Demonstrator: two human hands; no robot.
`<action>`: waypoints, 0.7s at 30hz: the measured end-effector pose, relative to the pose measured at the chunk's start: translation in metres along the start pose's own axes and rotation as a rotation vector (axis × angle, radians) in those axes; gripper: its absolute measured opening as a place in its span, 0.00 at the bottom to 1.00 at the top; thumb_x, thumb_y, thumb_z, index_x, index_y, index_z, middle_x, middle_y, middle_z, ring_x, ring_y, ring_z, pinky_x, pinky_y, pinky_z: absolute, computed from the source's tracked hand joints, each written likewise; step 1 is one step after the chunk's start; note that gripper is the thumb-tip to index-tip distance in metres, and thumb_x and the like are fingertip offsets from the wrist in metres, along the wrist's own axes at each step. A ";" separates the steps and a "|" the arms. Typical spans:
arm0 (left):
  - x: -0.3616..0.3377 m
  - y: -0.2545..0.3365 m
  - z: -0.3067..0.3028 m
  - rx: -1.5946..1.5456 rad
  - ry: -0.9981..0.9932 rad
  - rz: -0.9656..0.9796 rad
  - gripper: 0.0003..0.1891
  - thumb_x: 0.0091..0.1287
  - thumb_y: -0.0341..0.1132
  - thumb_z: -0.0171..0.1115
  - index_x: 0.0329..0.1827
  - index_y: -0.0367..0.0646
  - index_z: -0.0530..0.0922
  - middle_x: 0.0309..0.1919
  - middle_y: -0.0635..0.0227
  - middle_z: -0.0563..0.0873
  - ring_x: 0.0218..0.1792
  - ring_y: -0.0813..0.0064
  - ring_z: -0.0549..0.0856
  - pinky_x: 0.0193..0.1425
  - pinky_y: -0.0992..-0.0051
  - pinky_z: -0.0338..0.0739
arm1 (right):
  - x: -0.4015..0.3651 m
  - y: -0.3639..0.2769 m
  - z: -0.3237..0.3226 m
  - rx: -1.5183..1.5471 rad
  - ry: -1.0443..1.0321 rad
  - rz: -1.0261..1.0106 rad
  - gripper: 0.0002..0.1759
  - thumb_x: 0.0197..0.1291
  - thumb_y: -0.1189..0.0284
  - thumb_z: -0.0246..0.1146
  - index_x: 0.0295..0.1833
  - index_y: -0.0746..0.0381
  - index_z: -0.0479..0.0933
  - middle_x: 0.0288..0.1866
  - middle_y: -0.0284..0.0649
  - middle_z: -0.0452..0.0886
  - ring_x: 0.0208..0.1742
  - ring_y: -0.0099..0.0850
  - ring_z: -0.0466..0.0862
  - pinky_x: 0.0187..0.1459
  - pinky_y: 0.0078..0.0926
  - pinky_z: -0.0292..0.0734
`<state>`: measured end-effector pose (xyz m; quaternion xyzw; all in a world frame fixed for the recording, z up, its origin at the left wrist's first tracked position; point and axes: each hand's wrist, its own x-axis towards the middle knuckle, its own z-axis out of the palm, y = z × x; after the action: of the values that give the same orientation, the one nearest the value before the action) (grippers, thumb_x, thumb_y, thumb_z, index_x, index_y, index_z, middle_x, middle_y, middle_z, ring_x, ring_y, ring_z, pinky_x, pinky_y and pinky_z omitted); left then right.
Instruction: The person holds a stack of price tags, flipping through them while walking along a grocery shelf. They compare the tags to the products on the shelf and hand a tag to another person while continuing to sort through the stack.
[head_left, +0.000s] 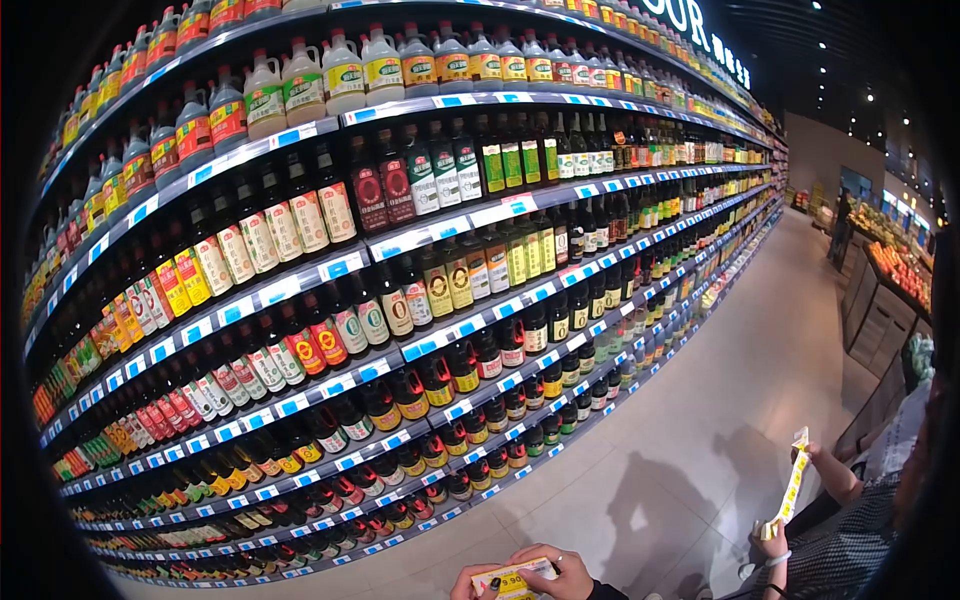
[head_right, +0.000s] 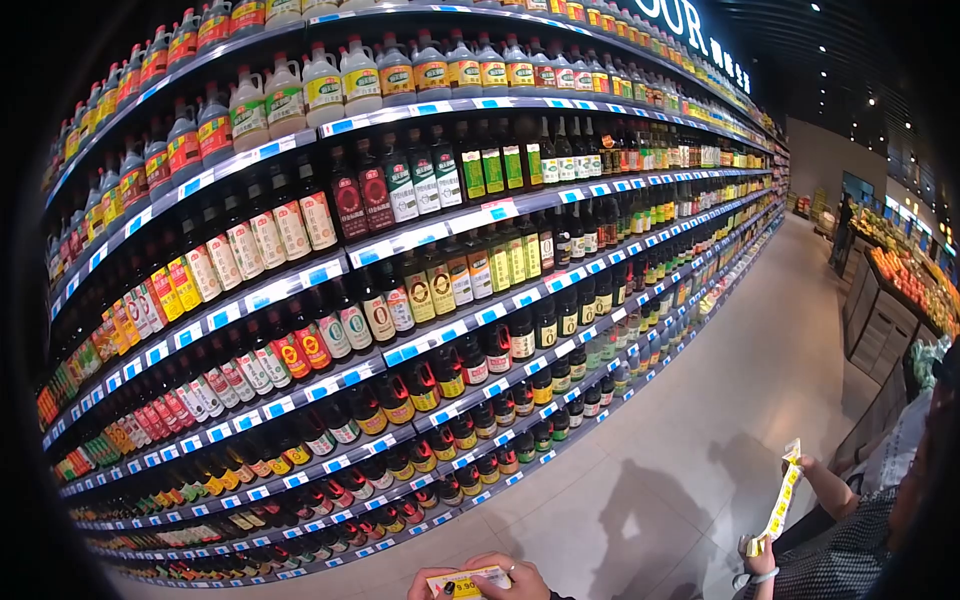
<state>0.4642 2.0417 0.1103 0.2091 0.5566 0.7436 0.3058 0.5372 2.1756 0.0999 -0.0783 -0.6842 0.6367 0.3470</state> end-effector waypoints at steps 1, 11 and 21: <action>0.000 0.001 0.000 0.005 -0.002 0.008 0.16 0.65 0.39 0.59 0.50 0.38 0.72 0.40 0.67 0.78 0.41 0.79 0.77 0.43 0.80 0.73 | 0.001 0.001 0.000 0.000 -0.002 0.000 0.10 0.56 0.74 0.63 0.43 0.63 0.75 0.26 0.29 0.75 0.23 0.15 0.72 0.25 0.14 0.68; 0.001 0.003 -0.003 0.040 0.000 0.014 0.18 0.65 0.42 0.59 0.51 0.39 0.72 0.40 0.68 0.78 0.39 0.81 0.77 0.37 0.84 0.73 | 0.003 0.000 0.004 -0.007 -0.018 0.005 0.10 0.56 0.74 0.63 0.43 0.63 0.75 0.27 0.29 0.76 0.24 0.15 0.72 0.25 0.13 0.68; 0.003 -0.005 -0.009 -0.025 0.036 0.015 0.15 0.64 0.34 0.59 0.50 0.38 0.71 0.42 0.66 0.77 0.44 0.77 0.76 0.47 0.78 0.73 | 0.007 -0.002 0.007 -0.016 -0.013 0.031 0.10 0.55 0.75 0.63 0.43 0.63 0.75 0.30 0.31 0.78 0.27 0.17 0.75 0.28 0.16 0.71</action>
<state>0.4575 2.0388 0.1028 0.1961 0.5512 0.7563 0.2926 0.5288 2.1731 0.1044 -0.0875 -0.6904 0.6369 0.3318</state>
